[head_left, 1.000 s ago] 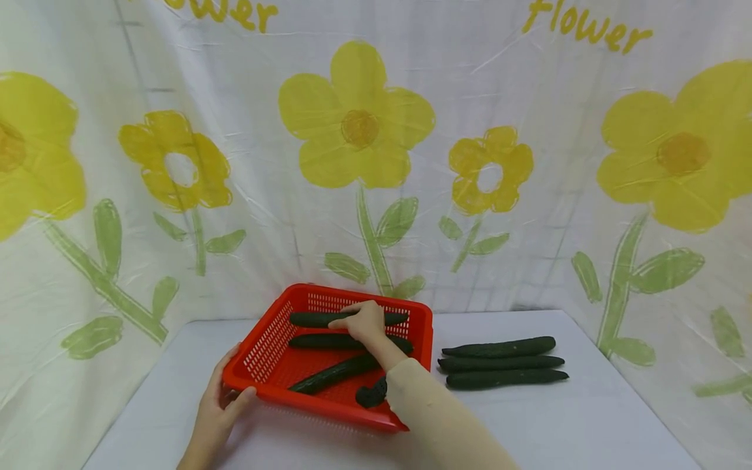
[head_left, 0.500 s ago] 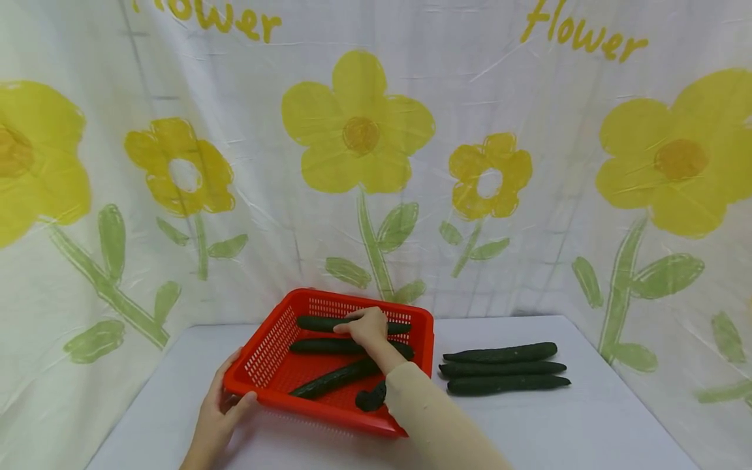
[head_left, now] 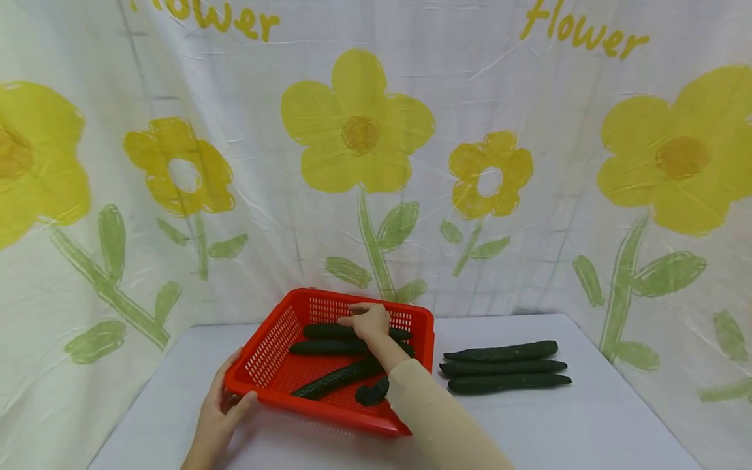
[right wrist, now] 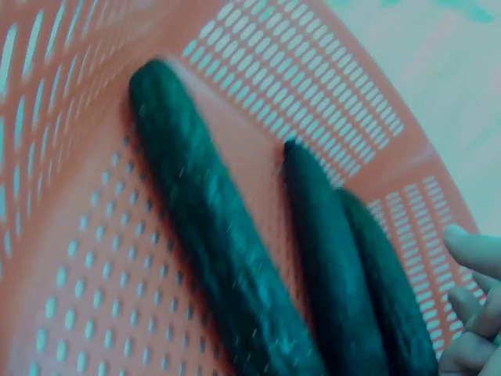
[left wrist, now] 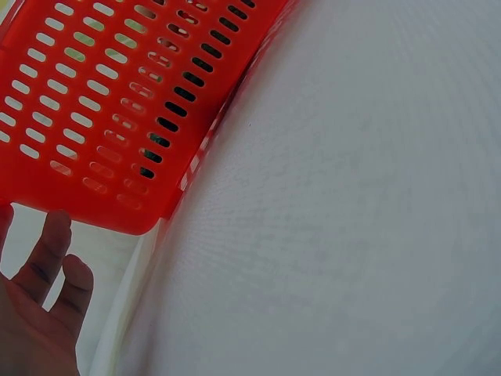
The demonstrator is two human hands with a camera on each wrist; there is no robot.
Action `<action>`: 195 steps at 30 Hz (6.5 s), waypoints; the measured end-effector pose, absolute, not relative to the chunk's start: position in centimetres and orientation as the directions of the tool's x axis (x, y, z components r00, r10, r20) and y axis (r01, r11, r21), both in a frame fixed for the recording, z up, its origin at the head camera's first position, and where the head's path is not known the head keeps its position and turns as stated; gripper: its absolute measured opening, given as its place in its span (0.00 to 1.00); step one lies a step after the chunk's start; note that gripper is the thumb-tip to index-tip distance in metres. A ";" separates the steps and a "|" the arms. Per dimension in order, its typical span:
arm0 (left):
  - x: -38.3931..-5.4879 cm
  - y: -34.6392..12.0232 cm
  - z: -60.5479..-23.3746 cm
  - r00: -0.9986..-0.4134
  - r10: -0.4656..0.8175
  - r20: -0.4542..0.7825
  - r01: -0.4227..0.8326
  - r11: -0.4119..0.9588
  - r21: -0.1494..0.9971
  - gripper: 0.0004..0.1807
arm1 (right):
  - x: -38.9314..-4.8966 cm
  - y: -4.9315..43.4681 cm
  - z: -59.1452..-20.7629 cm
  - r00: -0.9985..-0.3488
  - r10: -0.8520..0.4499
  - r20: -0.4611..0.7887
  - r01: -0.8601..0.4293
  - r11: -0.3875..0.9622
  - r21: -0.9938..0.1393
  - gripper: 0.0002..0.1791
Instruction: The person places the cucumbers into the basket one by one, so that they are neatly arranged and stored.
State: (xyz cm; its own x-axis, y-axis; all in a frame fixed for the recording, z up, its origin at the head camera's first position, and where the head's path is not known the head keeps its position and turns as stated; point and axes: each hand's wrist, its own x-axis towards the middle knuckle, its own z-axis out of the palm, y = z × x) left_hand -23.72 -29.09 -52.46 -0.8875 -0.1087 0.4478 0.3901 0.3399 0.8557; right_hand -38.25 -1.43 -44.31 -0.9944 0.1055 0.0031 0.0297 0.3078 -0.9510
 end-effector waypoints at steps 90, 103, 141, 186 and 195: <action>-23.5 -29.0 -52.3 -0.899 -0.121 0.420 0.358 0.349 0.866 0.42 | -26.6 32.1 -52.4 -0.971 0.024 0.236 -0.136 0.762 -0.634 0.23; -23.5 -29.0 -52.3 -0.903 -0.116 0.413 0.356 0.335 0.873 0.42 | -26.7 32.7 -52.7 -0.992 -0.003 0.125 -0.092 0.695 -0.713 0.25; -23.4 -29.0 -52.3 -0.898 -0.108 0.426 0.370 0.335 0.866 0.42 | -26.6 32.4 -51.4 -0.986 0.100 0.136 -0.047 0.613 -0.788 0.29; -23.5 -29.0 -52.2 -0.901 -0.112 0.418 0.365 0.323 0.873 0.42 | -32.1 26.3 -42.0 -0.976 0.039 0.216 -0.176 0.443 -0.879 0.35; -23.6 -29.0 -52.1 -0.901 -0.111 0.419 0.364 0.331 0.870 0.42 | -33.4 22.5 -42.1 -0.969 -0.021 0.244 -0.232 0.408 -0.883 0.27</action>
